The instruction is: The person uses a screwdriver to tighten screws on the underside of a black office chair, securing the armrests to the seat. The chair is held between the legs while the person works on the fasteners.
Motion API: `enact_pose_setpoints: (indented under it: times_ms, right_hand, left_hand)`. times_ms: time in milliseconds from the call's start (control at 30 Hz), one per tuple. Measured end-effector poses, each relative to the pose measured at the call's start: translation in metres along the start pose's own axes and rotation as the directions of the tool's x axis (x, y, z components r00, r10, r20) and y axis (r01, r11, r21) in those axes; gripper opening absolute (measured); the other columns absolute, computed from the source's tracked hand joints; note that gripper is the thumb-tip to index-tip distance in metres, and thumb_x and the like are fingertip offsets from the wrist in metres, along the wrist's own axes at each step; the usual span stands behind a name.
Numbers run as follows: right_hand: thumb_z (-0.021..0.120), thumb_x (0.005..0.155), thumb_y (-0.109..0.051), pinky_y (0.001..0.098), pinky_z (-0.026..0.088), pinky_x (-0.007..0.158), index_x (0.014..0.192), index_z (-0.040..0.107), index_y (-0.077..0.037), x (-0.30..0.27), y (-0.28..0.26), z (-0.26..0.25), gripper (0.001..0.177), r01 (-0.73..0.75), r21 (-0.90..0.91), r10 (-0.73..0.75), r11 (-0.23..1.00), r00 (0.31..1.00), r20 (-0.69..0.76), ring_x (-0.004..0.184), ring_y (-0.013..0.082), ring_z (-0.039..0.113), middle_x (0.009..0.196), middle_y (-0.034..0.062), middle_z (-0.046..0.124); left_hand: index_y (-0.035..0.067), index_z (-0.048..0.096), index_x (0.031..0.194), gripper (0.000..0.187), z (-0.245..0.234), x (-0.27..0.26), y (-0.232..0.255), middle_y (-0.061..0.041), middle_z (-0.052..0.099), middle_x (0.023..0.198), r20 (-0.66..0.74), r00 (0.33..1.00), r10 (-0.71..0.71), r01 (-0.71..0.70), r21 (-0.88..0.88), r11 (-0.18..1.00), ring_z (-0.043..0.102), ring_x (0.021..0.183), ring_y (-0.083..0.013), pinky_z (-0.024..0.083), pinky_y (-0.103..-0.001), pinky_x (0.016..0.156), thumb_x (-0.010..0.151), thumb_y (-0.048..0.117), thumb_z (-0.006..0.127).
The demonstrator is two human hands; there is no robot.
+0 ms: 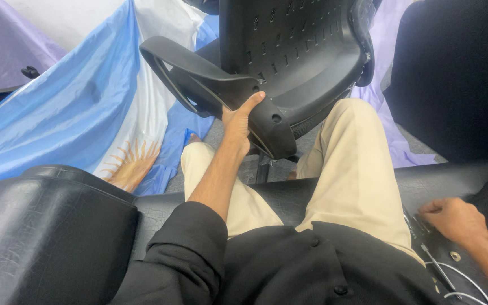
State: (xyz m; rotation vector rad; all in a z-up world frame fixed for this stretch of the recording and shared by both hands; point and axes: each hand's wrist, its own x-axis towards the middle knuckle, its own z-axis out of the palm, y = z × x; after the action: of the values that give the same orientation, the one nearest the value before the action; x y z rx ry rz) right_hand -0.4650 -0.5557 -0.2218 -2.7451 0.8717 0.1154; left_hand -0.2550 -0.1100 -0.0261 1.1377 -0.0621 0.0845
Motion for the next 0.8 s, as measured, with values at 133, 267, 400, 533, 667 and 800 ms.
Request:
enact_pose_setpoints:
  times_ms: [133,267,400,533,667,800]
  right_hand:
    - [0.078,0.085,-0.041,0.0379,0.061,0.094,0.111,0.087,-0.029,0.010,0.015,0.015,0.030,-0.036,-0.018,0.037,0.999,0.996,0.085,0.098,0.0230,0.077,0.101,0.0044,0.082]
    - [0.078,0.083,-0.044,0.0380,0.061,0.095,0.115,0.085,-0.031,-0.006,-0.009,-0.018,0.035,0.011,-0.104,-0.009,0.994,1.000,0.021,0.103,0.0232,0.079,0.109,0.0020,0.084]
    - [0.073,0.095,-0.041,0.0414,0.058,0.089,0.123,0.080,-0.017,-0.044,-0.077,-0.082,0.038,0.170,0.246,-0.105,0.954,0.961,-0.256,0.094,0.0271,0.077,0.106,0.0142,0.081]
    - [0.068,0.094,-0.027,0.0326,0.055,0.086,0.119,0.077,-0.007,-0.073,-0.178,-0.138,0.033,0.499,0.591,-0.370,0.634,0.867,-0.334,0.093,0.0171,0.076,0.102,0.0117,0.081]
    - [0.070,0.093,-0.028,0.0368,0.055,0.085,0.118,0.080,-0.011,-0.079,-0.211,-0.162,0.031,0.446,0.486,-0.396,0.751,0.894,-0.208,0.089,0.0225,0.074,0.096,0.0136,0.081]
    - [0.073,0.091,-0.033,0.0371,0.056,0.086,0.117,0.081,-0.013,-0.057,-0.138,-0.148,0.033,0.353,0.212,-0.303,0.911,0.924,-0.234,0.089,0.0203,0.075,0.099,0.0102,0.080]
  left_hand:
    - [0.008,0.038,0.145,0.101,-0.001,0.000,-0.001,-0.015,0.056,0.133,0.002,1.000,-0.012,0.012,-0.005,1.000,0.058,0.124,-0.0299,0.050,-0.044,0.104,0.061,0.024,0.091]
    - [0.006,0.041,0.144,0.098,0.000,-0.005,0.002,-0.016,0.057,0.133,0.014,1.000,-0.007,0.007,-0.003,1.000,0.058,0.125,-0.0302,0.050,-0.045,0.105,0.063,0.025,0.091]
    - [0.010,0.039,0.145,0.098,-0.001,-0.010,0.005,-0.014,0.057,0.134,0.026,0.998,-0.060,0.060,0.006,0.998,0.058,0.125,-0.0300,0.050,-0.046,0.102,0.062,0.024,0.090]
    - [0.010,0.039,0.144,0.098,-0.002,-0.016,0.010,-0.016,0.057,0.134,0.077,0.995,-0.063,0.066,-0.032,0.997,0.059,0.127,-0.0326,0.053,-0.048,0.102,0.061,0.023,0.089]
    - [0.012,0.034,0.148,0.102,-0.007,-0.021,0.013,-0.015,0.053,0.138,0.089,0.992,-0.084,0.084,0.006,0.996,0.055,0.129,-0.0311,0.051,-0.050,0.103,0.062,0.022,0.088]
    - [0.012,0.031,0.150,0.103,-0.013,-0.024,0.012,-0.016,0.053,0.140,0.127,0.987,-0.101,0.104,-0.020,0.994,0.054,0.130,-0.0316,0.050,-0.049,0.103,0.064,0.021,0.088]
